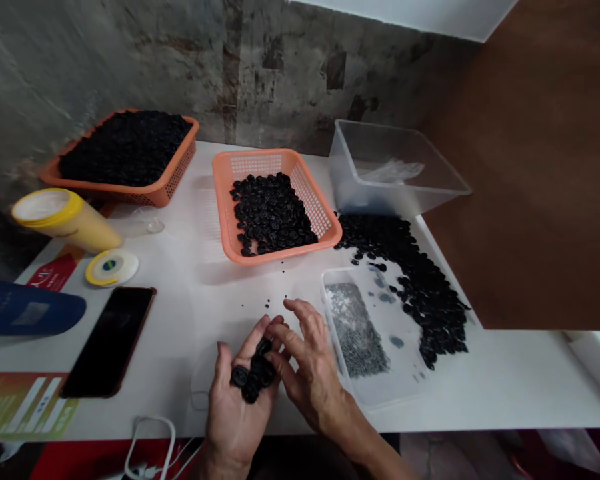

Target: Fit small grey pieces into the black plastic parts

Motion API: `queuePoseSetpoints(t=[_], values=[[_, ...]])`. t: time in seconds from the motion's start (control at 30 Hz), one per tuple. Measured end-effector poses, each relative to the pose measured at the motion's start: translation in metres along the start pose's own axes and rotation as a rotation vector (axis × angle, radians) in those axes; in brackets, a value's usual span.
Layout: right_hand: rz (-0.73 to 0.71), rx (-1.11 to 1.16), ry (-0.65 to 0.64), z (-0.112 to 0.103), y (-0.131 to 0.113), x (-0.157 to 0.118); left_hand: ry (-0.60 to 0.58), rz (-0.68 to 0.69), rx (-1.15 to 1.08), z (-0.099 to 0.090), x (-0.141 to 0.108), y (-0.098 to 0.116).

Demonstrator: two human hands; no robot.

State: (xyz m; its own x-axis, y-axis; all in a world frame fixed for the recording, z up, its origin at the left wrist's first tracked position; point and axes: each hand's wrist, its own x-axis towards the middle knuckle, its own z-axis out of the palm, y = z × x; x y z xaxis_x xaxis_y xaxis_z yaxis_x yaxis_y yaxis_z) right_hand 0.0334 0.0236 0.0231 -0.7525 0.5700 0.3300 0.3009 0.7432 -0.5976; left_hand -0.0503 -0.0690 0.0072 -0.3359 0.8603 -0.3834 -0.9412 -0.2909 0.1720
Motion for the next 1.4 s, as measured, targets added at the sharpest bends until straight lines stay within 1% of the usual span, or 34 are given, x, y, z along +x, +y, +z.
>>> queuePoseSetpoints(t=[0.1,0.17,0.23,0.3,0.37,0.43,0.5,0.6,0.67,0.73,0.8,0.9,0.97,1.13,1.27,1.33,1.4], values=[[0.048,0.117,-0.056,-0.004,0.001,0.0,0.022,-0.018,0.065,0.001,-0.002,-0.001],[0.11,0.286,-0.104,-0.009,0.001,0.0,0.065,-0.037,0.108,0.003,-0.003,-0.002],[0.203,0.498,-0.128,-0.014,0.001,0.0,0.161,-0.053,0.153,0.005,-0.006,-0.005],[0.304,0.693,-0.109,-0.018,0.002,0.0,0.276,-0.021,0.244,0.006,-0.009,-0.007],[0.378,0.839,-0.089,-0.02,0.003,-0.001,0.327,0.026,0.399,0.006,-0.014,-0.01],[0.418,0.954,-0.106,-0.021,0.006,-0.003,0.303,0.036,0.564,0.005,-0.017,-0.011],[0.449,1.083,-0.161,-0.02,0.008,-0.006,0.274,0.05,0.691,0.004,-0.02,-0.011],[0.477,1.318,-0.248,-0.019,0.011,-0.012,0.281,0.166,0.83,0.004,-0.022,-0.009],[0.461,1.423,-0.268,-0.017,0.013,-0.016,0.281,0.259,0.907,0.004,-0.024,-0.009],[0.424,1.431,-0.254,-0.017,0.013,-0.021,0.265,0.333,0.97,0.004,-0.025,-0.009],[0.386,1.381,-0.217,-0.017,0.013,-0.024,0.242,0.382,1.023,0.003,-0.027,-0.009],[0.308,1.284,-0.161,-0.018,0.011,-0.027,0.208,0.427,1.072,0.002,-0.03,-0.011],[0.24,1.203,-0.12,-0.018,0.009,-0.027,0.195,0.441,1.064,0.001,-0.032,-0.011],[0.105,1.051,-0.016,-0.015,0.008,-0.028,0.171,0.443,1.024,0.003,-0.036,-0.012],[-0.045,0.934,0.039,-0.016,0.01,-0.029,0.155,0.426,0.997,0.007,-0.038,-0.014],[-0.099,0.854,0.036,-0.02,0.009,-0.029,0.169,0.405,0.989,0.009,-0.039,-0.015],[-0.118,0.776,0.006,-0.024,0.008,-0.029,0.196,0.386,0.984,0.011,-0.04,-0.015]])
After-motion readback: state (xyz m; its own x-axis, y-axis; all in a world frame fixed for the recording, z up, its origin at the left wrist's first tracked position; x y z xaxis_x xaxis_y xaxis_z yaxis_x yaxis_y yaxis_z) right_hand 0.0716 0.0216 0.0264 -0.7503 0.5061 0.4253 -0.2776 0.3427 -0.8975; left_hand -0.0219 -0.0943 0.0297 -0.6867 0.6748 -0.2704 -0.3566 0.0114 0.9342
